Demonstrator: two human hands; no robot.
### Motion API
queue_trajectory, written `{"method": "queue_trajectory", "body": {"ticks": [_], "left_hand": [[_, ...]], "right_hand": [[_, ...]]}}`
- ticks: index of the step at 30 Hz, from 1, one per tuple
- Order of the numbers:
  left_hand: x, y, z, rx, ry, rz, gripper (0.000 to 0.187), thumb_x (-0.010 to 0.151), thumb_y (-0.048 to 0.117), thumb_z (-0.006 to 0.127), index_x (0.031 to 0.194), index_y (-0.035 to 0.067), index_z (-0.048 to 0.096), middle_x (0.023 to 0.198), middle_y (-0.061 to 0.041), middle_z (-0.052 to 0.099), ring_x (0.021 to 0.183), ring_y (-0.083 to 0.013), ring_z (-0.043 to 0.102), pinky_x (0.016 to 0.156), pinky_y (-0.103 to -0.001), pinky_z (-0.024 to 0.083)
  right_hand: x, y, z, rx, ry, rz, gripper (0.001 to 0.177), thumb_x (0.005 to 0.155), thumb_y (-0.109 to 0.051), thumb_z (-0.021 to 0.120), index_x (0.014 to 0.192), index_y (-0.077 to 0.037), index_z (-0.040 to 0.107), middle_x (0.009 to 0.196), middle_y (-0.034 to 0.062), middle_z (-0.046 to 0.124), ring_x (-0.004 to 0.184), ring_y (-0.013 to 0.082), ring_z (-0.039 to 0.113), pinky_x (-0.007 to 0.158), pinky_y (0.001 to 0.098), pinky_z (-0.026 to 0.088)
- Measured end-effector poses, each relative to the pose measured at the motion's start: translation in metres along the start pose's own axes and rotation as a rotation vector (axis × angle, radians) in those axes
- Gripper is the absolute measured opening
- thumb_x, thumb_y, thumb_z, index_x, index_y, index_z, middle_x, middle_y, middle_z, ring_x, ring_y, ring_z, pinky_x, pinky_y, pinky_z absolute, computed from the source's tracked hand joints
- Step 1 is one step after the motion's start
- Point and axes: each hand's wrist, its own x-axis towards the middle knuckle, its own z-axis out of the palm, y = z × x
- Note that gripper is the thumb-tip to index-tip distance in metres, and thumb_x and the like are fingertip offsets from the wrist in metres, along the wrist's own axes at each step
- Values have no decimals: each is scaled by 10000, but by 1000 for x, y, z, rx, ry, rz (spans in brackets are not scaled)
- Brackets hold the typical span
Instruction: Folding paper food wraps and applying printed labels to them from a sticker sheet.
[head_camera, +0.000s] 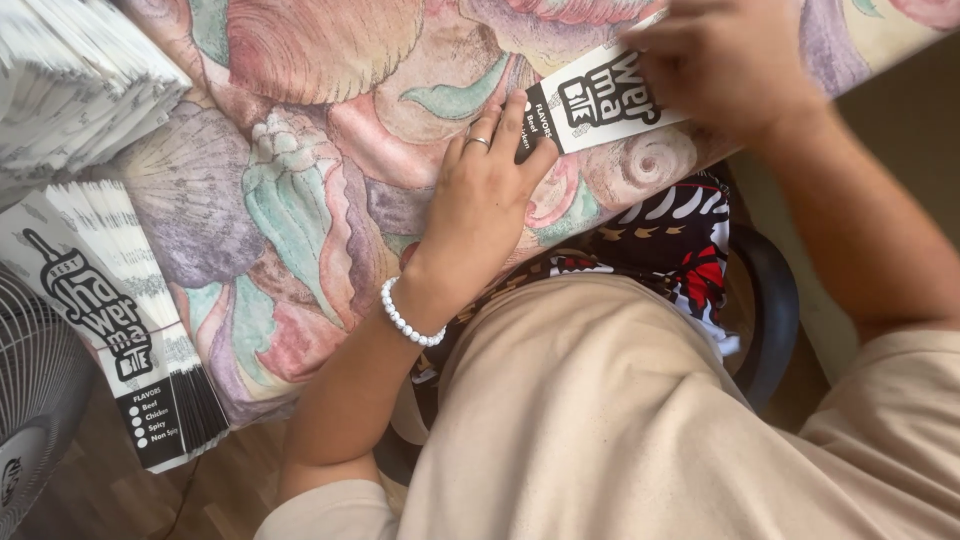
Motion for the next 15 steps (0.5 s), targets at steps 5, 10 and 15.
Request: {"method": "queue_trajectory", "body": {"ticks": [5, 10, 15], "left_hand": [[-1, 2, 0, 15, -68, 27, 554, 861, -85, 569, 1319, 227, 557, 1520, -317, 360, 1269, -440, 518, 1001, -502, 457], [-5, 7, 9, 149, -47, 42, 684, 937, -45, 515, 1527, 295, 447, 1528, -342, 345, 1392, -479, 419, 1064, -516, 432], [-7, 8, 14, 10, 126, -5, 476, 957, -36, 586, 1361, 213, 622, 1456, -276, 497, 1357, -465, 457, 1053, -524, 492]], "right_hand": [[-31, 21, -11, -122, -4, 63, 312, 1059, -144, 706, 1299, -216, 892, 833, 4, 649, 664, 186, 535, 588, 330, 431], [-53, -3, -39, -168, 116, -115, 186, 969, -68, 789, 1122, -142, 866, 1307, 31, 760, 1109, 205, 740, 797, 326, 642], [-61, -41, -37, -95, 85, -250, 179, 1026, -43, 734, 1144, -139, 829, 1130, 7, 732, 997, 170, 706, 707, 288, 588]]}}
